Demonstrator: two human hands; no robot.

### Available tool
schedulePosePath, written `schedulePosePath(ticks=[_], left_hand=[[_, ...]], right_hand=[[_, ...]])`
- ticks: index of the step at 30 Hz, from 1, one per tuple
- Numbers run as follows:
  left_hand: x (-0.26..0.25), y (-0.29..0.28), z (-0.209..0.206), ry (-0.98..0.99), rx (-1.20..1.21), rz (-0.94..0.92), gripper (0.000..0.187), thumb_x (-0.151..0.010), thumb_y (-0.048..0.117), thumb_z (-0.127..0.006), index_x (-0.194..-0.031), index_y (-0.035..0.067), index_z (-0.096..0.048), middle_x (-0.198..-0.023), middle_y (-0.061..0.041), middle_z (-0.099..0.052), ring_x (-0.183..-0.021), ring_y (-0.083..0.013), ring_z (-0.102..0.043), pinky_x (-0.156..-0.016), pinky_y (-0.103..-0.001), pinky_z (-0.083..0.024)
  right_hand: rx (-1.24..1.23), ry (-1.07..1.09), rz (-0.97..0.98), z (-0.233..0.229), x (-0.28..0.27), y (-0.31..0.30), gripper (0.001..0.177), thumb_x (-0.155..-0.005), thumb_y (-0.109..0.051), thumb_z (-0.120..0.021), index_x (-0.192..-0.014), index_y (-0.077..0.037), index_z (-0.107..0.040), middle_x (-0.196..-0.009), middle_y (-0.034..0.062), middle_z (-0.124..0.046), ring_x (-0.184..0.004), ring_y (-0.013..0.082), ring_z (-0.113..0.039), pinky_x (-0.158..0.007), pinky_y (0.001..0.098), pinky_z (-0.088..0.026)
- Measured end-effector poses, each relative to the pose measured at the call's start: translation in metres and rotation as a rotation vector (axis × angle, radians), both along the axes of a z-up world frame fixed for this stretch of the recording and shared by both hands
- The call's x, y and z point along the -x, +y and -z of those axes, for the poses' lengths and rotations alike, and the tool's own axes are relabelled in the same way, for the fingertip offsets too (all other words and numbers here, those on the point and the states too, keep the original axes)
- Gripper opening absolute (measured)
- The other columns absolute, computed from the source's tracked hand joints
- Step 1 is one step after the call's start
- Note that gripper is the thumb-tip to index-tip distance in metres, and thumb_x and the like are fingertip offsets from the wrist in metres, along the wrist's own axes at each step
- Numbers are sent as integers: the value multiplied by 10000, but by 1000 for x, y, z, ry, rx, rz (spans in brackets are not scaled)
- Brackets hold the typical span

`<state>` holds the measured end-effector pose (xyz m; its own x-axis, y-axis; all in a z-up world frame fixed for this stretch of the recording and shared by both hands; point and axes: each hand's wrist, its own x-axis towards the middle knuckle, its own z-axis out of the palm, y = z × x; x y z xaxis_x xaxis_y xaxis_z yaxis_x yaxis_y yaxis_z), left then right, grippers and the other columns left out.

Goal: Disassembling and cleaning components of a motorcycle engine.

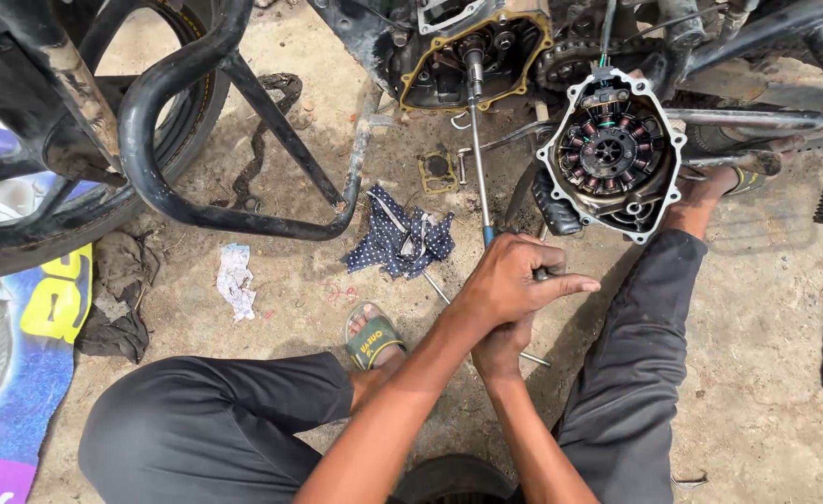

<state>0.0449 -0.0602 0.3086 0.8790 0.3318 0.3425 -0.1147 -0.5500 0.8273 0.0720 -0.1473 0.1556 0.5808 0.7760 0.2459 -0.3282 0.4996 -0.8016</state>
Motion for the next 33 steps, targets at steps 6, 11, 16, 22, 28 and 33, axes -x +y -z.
schedulePosePath(ticks=[6, 11, 16, 22, 28, 33], left_hand=[[1, 59, 22, -24, -3, -35, 348, -903, 457, -737, -946, 111, -737, -936, -38, -728, -858, -185, -701, -786, -405, -556], [-23, 132, 49, 36, 95, -776, 305, -915, 319, -760, -991, 25, -742, -910, -120, -709, -797, -218, -702, -759, -381, -553], [-70, 171, 81, 191, 200, -694, 478, -833, 271, -836, -1212, 16, -698, -812, -93, -778, -741, -177, -728, -741, -324, -551], [-98, 183, 72, 143, 189, -632, 552, -768, 156, -785, -1311, 99, -698, -813, -53, -799, -693, -140, -723, -687, -322, -569], [-88, 158, 55, 258, 258, -703, 391, -768, 221, -847, -1148, 151, -785, -823, -17, -806, -714, -122, -724, -719, -321, -539], [-95, 156, 48, 251, 251, -786, 350, -749, 205, -821, -1098, 179, -806, -792, -32, -796, -672, -130, -716, -697, -312, -552]], right_hand=[[335, -227, 349, -1, 2, 23, 290, -884, -43, -576, -1141, 92, -580, -929, 42, -618, -692, 134, -505, -563, 313, -388], [321, 347, 109, -40, -7, 21, 379, -1091, -258, -525, -1067, 101, -643, -587, -30, -369, -527, 99, -366, -615, 337, -438], [185, 510, 137, -60, 8, 12, 326, -1078, -252, -494, -1011, 51, -592, -535, -34, -323, -469, 112, -324, -584, 361, -430], [107, 563, 206, -66, 2, 40, 298, -1073, -235, -490, -983, 31, -589, -539, -31, -308, -459, 101, -286, -545, 333, -386], [127, 658, 186, -63, 5, 33, 314, -1072, -243, -469, -964, 30, -579, -525, -33, -285, -440, 94, -261, -521, 316, -355], [143, 698, 173, -65, -2, 33, 320, -1066, -256, -474, -952, 28, -567, -513, -37, -277, -425, 93, -249, -508, 309, -328]])
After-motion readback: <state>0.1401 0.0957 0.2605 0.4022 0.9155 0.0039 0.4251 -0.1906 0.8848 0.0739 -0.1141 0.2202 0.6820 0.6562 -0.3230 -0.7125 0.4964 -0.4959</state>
